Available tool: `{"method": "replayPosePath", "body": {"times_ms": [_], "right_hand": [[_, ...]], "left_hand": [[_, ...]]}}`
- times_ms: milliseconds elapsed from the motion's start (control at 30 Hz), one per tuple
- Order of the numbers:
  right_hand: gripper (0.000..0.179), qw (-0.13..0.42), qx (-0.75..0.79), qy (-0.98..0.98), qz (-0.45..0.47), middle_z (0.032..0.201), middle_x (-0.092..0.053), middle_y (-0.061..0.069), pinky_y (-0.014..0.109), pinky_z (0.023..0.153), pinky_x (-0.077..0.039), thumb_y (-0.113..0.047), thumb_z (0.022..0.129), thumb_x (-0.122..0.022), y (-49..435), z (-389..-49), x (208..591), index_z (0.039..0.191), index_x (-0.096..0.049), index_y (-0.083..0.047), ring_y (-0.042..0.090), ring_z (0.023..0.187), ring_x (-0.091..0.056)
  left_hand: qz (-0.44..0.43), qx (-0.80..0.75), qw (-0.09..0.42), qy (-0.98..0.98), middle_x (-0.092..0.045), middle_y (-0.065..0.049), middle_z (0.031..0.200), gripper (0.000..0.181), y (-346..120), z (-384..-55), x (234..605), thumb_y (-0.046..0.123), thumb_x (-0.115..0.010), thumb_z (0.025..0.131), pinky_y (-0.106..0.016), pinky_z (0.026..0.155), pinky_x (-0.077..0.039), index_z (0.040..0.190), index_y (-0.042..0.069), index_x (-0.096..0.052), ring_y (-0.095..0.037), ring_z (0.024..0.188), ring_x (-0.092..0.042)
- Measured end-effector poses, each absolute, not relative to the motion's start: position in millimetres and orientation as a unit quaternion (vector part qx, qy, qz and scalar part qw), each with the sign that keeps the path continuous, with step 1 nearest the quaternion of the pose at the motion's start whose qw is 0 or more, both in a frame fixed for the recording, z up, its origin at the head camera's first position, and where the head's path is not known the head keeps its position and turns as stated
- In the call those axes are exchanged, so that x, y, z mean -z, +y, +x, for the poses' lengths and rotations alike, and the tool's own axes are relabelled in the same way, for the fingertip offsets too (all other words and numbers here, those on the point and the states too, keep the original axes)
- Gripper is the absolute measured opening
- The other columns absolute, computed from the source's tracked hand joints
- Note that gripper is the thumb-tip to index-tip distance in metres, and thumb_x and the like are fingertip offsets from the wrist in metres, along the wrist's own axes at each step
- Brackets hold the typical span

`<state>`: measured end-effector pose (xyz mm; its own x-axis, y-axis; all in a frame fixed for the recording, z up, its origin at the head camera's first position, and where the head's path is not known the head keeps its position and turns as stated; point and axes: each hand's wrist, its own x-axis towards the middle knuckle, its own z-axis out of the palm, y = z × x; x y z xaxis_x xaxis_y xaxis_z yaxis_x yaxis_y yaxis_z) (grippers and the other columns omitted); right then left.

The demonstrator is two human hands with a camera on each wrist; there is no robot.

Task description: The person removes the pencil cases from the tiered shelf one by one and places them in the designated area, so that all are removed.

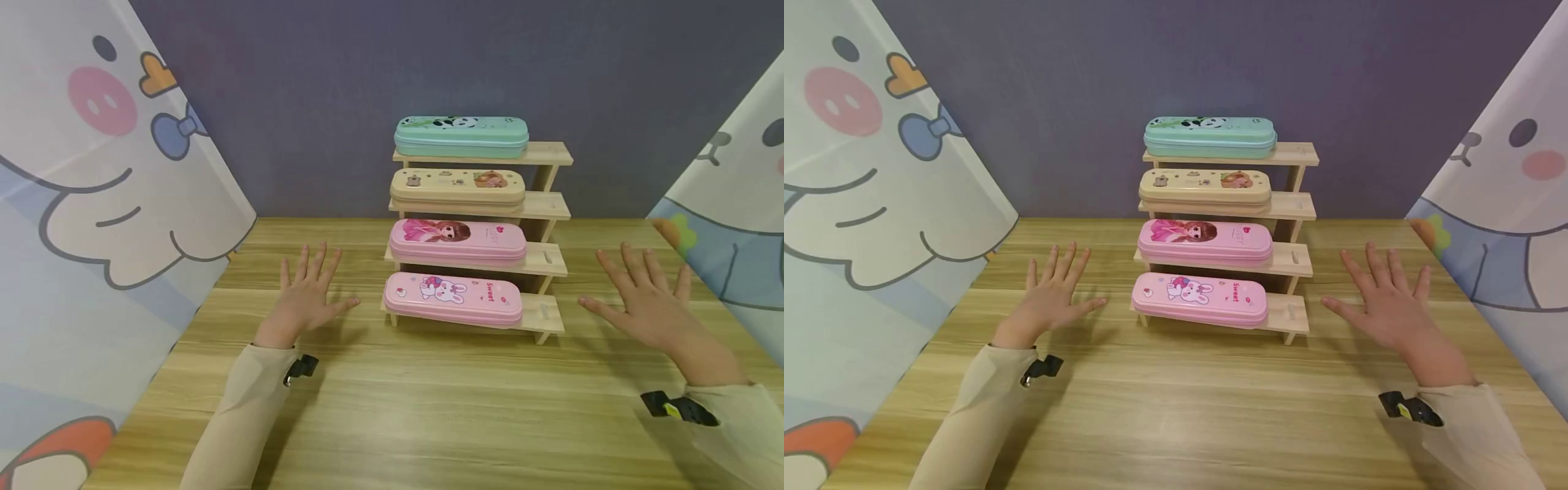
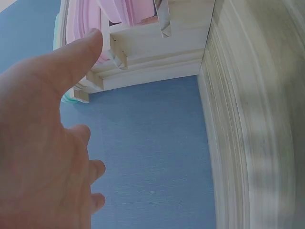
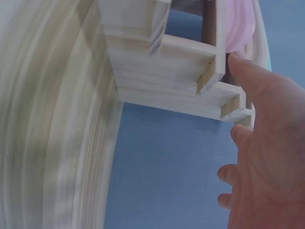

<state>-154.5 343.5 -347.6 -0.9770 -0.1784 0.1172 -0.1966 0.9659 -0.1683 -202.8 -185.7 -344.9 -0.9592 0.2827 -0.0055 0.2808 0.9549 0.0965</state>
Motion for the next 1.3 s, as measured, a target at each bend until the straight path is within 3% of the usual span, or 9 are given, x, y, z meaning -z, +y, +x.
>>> {"method": "replayPosePath", "body": {"times_ms": [267, 467, 733, 833, 1000, 1167, 1300], "right_hand": [[0.09, 0.068, -0.115, -0.984, 0.115, 0.162, 0.016, 0.02, 0.071, 0.098, 0.029, -0.05, 0.099, -0.054, 338, -147, 348, 0.16, 0.004, -0.02, 0.048, 0.144, 0.019], [0.086, 0.06, -0.182, -0.97, 0.147, 0.16, 0.0, 0.032, 0.08, 0.1, 0.016, -0.039, 0.101, -0.056, 332, -138, 350, 0.161, 0.001, -0.016, 0.056, 0.144, 0.006], [0.08, -0.002, -0.269, -0.948, 0.169, 0.157, -0.013, 0.035, 0.085, 0.096, -0.005, -0.029, 0.102, -0.055, 322, -130, 354, 0.16, -0.004, -0.01, 0.065, 0.136, -0.011], [0.079, -0.019, -0.295, -0.939, 0.173, 0.155, -0.015, 0.038, 0.084, 0.096, -0.012, -0.026, 0.101, -0.057, 320, -129, 357, 0.159, -0.007, -0.003, 0.065, 0.135, -0.014], [0.078, -0.037, -0.331, -0.926, 0.178, 0.149, -0.024, 0.039, 0.078, 0.091, -0.03, -0.021, 0.1, -0.06, 316, -129, 366, 0.155, -0.012, 0.006, 0.061, 0.129, -0.027], [0.073, -0.032, -0.339, -0.922, 0.183, 0.133, -0.042, 0.034, 0.07, 0.085, -0.041, -0.016, 0.1, -0.06, 313, -131, 375, 0.153, -0.017, 0.009, 0.053, 0.119, -0.042], [0.068, -0.01, -0.339, -0.923, 0.184, 0.116, -0.055, 0.018, 0.062, 0.081, -0.046, -0.014, 0.099, -0.062, 311, -134, 382, 0.151, -0.024, 0.009, 0.029, 0.11, -0.053]], "left_hand": [[0.163, -0.078, -0.006, 0.984, 0.012, -0.01, 0.165, 0.097, -187, -198, 348, 0.066, -0.051, 0.094, -0.061, 0.112, 0.02, 0.161, 0.019, 0.002, -0.035, 0.147, 0.019], [0.184, -0.109, -0.04, 0.976, 0.007, -0.011, 0.165, 0.098, -185, -194, 352, 0.066, -0.051, 0.093, -0.063, 0.116, 0.01, 0.161, 0.017, 0.001, -0.034, 0.149, 0.015], [0.234, -0.211, -0.08, 0.946, -0.02, -0.024, 0.16, 0.095, -174, -193, 363, 0.05, -0.064, 0.093, -0.065, 0.114, -0.02, 0.159, 0.007, -0.011, -0.048, 0.144, -0.02], [0.247, -0.247, -0.082, 0.933, -0.027, -0.026, 0.157, 0.092, -169, -193, 368, 0.046, -0.067, 0.092, -0.063, 0.113, -0.026, 0.158, 0.005, -0.017, -0.048, 0.141, -0.028], [0.257, -0.284, -0.075, 0.921, -0.037, -0.023, 0.152, 0.09, -161, -195, 378, 0.042, -0.07, 0.091, -0.06, 0.113, -0.029, 0.157, 0.004, -0.021, -0.043, 0.139, -0.034], [0.265, -0.319, -0.055, 0.908, -0.051, -0.02, 0.137, 0.091, -153, -198, 384, 0.036, -0.074, 0.09, -0.054, 0.101, -0.046, 0.157, 0.004, -0.023, -0.037, 0.122, -0.052], [0.265, -0.354, -0.035, 0.896, -0.057, -0.014, 0.122, 0.085, -148, -201, 387, 0.031, -0.076, 0.09, -0.043, 0.082, -0.054, 0.155, 0.003, -0.029, -0.027, 0.104, -0.057]]}}
